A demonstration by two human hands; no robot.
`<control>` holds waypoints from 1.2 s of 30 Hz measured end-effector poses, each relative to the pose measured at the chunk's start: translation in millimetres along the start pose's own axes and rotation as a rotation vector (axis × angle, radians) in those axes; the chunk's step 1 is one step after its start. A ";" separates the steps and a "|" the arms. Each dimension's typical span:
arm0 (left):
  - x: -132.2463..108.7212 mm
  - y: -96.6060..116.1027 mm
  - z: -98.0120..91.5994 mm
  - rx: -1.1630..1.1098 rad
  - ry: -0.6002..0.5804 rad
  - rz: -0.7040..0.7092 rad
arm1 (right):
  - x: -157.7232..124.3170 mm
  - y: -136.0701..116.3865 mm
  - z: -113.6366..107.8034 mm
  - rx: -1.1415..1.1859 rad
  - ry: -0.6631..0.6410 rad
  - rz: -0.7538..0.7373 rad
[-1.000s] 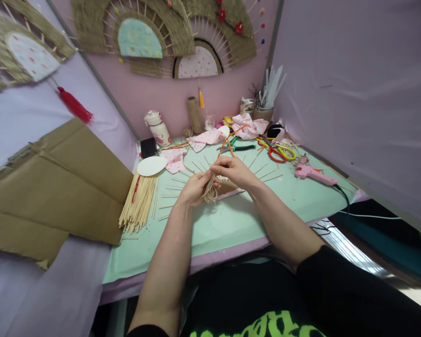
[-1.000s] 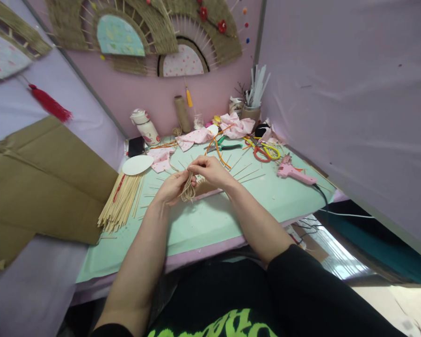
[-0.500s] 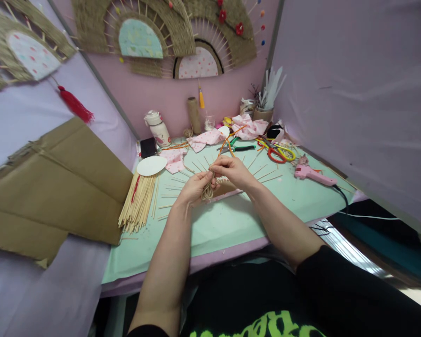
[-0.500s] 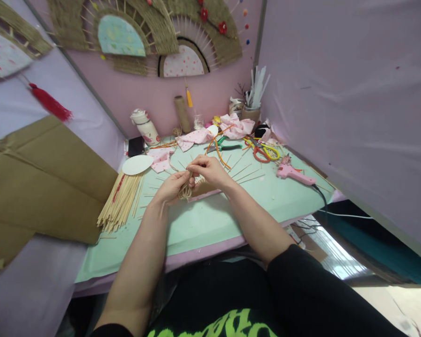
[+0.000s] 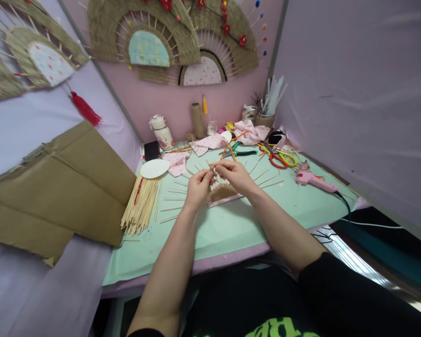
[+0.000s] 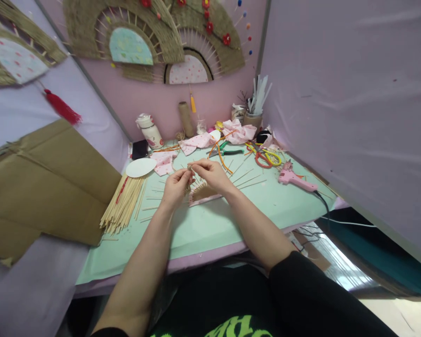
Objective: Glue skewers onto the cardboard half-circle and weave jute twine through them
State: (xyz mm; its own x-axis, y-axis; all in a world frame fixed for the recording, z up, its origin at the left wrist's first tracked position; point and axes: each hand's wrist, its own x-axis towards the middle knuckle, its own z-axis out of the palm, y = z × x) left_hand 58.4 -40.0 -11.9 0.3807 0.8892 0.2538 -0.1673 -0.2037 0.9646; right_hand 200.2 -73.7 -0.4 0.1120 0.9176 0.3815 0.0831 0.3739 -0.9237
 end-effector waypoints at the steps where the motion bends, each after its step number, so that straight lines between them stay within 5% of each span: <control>1: -0.6 0.7 0.3 0.059 0.023 0.034 | -0.5 -1.3 1.3 -0.011 0.019 -0.025; 11: -5.9 8.4 5.0 0.167 0.078 0.135 | -2.6 -4.4 7.9 0.017 0.101 -0.139; 21: -4.3 5.6 3.2 0.050 0.076 0.046 | -3.3 -8.1 5.9 0.077 0.070 0.022; 36: 0.1 -2.4 2.6 -0.099 0.073 0.042 | -2.5 -1.7 8.8 -0.044 0.120 -0.179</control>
State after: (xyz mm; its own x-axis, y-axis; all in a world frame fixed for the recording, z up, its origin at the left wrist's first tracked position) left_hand 61.2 -40.6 -14.1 0.3047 0.9089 0.2846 -0.2717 -0.2034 0.9406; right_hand 191.1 -75.4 -0.1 0.2086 0.8133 0.5432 0.1550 0.5209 -0.8394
